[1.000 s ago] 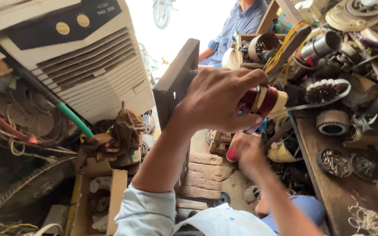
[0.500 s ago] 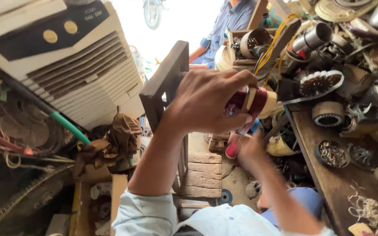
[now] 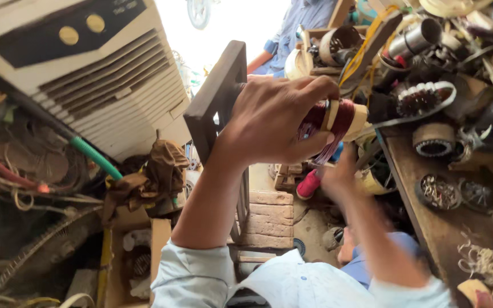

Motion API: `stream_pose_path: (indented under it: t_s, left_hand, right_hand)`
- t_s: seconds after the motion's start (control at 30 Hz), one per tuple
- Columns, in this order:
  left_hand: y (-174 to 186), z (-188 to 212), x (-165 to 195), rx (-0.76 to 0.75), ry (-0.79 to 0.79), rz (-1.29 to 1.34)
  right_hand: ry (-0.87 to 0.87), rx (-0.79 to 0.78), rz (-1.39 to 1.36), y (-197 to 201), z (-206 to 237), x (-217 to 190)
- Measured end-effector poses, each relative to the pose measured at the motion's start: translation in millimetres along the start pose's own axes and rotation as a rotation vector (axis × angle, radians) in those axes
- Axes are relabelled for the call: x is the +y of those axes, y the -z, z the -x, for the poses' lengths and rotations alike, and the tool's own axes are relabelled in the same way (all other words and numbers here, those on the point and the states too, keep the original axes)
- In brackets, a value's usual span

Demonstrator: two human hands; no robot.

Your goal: The person winds copper wire around a motor stator core using a hand crank, then secures the winding with a thin string. The person rotates the stator to align the wire and ties off the string to hold the coil in place.

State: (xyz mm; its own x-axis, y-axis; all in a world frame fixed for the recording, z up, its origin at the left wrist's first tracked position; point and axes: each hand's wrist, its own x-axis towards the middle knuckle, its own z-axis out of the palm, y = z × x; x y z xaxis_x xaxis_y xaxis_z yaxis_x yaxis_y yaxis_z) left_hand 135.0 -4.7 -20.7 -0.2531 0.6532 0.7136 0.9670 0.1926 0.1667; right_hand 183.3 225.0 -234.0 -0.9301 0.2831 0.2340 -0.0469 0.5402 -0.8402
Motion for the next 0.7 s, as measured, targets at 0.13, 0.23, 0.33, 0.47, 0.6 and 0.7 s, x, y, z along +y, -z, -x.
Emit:
stream_pose_path:
  t_s: [0.13,0.23,0.33,0.47,0.6,0.7]
  left_hand:
    - [3,3,-6,0.021,0.036,-0.013]
    - [0,8,-1,0.064,-0.038,0.006]
    - [-3,12,6,0.015,-0.05,0.039]
    - [1,13,5,0.015,-0.074,0.02]
    - [5,10,-1,0.012,-0.024,0.003]
    - [4,8,2,0.003,-0.006,0.003]
  right_hand:
    - [0.291,-0.306,-0.264,-25,119,-35]
    - [0.687,-0.344,-0.317,59,107,-91]
    - [0.627,-0.056,-0.382,123,9,-108]
    - [0.272,0.049,-0.447,49,-26,-59]
    - [0.299,-0.18,-0.255,-39,87,-30]
    - [0.643,-0.39,-0.263,15,123,-51]
